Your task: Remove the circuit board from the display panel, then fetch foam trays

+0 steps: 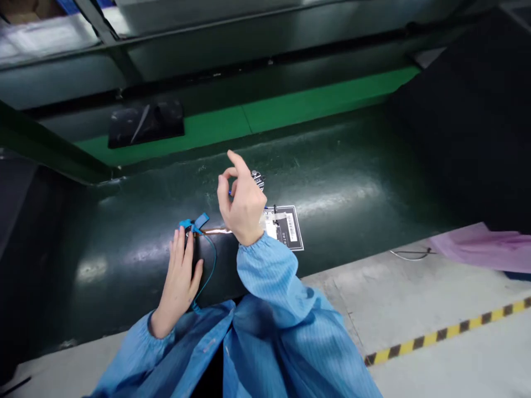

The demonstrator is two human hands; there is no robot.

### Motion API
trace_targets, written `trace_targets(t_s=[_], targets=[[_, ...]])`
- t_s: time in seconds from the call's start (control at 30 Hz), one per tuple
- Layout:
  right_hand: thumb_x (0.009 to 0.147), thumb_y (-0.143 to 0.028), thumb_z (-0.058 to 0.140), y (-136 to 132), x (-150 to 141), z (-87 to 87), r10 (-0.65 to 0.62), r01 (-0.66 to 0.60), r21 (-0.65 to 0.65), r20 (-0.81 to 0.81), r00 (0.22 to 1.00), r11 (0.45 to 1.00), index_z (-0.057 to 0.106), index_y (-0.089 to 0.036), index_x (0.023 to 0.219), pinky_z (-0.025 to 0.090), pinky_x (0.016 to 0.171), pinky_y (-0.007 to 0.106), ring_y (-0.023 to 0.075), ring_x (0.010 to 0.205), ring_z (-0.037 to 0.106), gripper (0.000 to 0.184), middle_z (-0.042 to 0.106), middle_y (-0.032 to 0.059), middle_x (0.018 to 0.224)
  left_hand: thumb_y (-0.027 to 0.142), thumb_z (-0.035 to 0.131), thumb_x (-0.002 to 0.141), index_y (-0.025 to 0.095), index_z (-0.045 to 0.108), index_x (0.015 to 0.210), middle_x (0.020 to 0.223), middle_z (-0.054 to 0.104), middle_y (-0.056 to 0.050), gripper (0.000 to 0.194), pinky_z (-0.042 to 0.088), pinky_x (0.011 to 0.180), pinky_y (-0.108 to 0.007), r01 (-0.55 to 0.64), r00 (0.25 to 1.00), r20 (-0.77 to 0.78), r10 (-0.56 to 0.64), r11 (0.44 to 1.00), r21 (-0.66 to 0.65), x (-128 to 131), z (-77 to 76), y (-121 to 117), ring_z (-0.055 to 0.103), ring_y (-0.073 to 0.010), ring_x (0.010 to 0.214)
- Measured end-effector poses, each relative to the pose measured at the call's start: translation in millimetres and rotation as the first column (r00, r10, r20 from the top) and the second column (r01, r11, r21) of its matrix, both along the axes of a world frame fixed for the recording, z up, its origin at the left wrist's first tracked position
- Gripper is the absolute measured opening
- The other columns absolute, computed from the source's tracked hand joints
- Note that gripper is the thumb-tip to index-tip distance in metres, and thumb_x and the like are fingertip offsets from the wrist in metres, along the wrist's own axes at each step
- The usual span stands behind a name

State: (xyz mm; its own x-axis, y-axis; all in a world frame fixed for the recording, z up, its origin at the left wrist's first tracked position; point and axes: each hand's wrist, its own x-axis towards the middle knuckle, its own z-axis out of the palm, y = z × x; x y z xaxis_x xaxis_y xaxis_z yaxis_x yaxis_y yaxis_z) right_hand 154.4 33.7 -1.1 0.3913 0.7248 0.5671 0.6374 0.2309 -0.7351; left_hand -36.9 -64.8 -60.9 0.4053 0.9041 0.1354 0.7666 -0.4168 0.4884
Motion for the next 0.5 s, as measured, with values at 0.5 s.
trace_targets(t_s=[0.5], targets=[[0.097,-0.019,0.044,-59,51,3.9,0.306,-0.303,0.159,0.009,0.952,0.939,0.067,-0.020,0.115,0.056,0.063,0.023,0.0110,0.059,0.066,0.029,0.073,0.0010,0.075,0.038,0.045,0.098,0.022,0.009,0.161,0.166,0.016,-0.019,0.074,0.011,0.121,-0.064,-0.184,0.944,-0.256,0.206,0.977,0.106,14,5.6,9,0.010,-0.0345,0.155]])
